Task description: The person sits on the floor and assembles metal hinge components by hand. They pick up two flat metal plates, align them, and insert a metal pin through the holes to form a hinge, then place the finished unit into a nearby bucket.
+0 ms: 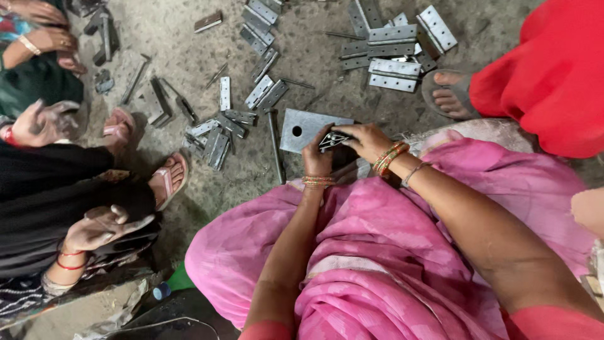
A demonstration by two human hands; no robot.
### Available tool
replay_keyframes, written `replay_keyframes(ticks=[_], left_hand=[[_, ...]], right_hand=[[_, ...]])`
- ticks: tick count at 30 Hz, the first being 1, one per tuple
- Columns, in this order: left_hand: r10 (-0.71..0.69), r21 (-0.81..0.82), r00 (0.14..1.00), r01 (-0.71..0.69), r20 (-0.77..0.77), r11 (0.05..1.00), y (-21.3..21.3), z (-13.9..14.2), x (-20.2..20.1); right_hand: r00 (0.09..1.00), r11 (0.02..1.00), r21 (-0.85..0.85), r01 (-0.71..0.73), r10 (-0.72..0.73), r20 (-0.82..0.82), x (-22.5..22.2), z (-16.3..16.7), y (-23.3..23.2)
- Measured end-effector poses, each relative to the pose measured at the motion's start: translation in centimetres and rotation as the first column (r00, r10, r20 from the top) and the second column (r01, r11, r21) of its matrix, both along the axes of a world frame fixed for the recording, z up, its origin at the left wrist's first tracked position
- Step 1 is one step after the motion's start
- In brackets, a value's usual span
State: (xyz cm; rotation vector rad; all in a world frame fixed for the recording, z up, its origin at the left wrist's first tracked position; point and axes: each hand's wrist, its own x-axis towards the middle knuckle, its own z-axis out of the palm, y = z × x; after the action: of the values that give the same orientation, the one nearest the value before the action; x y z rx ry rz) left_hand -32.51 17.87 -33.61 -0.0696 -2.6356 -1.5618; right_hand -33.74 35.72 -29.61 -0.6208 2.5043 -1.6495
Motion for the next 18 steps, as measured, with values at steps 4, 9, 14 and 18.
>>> replay_keyframes(ticks=[4,9,14,18], left_hand=[[-0.040,0.093,0.994,0.049,-0.102,0.994,0.2,0.7,0.0],[-0.226,-0.298,0.922,0.130,-0.315,0.946,0.8,4.2,-0.5],[-0.387,-0.598,0.882,0.161,-0.271,0.785,1.0,5.4,-1.9],[-0.070,-0.432,0.951,-0.072,-0.303,0.899,0.2,3.7,-3.5]], right_hand=[[0.996,0.996,0.020,0.086,-0.086,0.024,-0.3,-0.1,0.1],[0.984,0.988,-0.017,0.157,-0.158,-0.086,-0.7,0.0,0.5],[0.973,0.962,0.151,0.228,-0.230,-0.007,-1.7,-0.3,2.0],[0.955,0.940,0.182,0.287,-0.295,0.017,-2.5,-0.8,3.8]])
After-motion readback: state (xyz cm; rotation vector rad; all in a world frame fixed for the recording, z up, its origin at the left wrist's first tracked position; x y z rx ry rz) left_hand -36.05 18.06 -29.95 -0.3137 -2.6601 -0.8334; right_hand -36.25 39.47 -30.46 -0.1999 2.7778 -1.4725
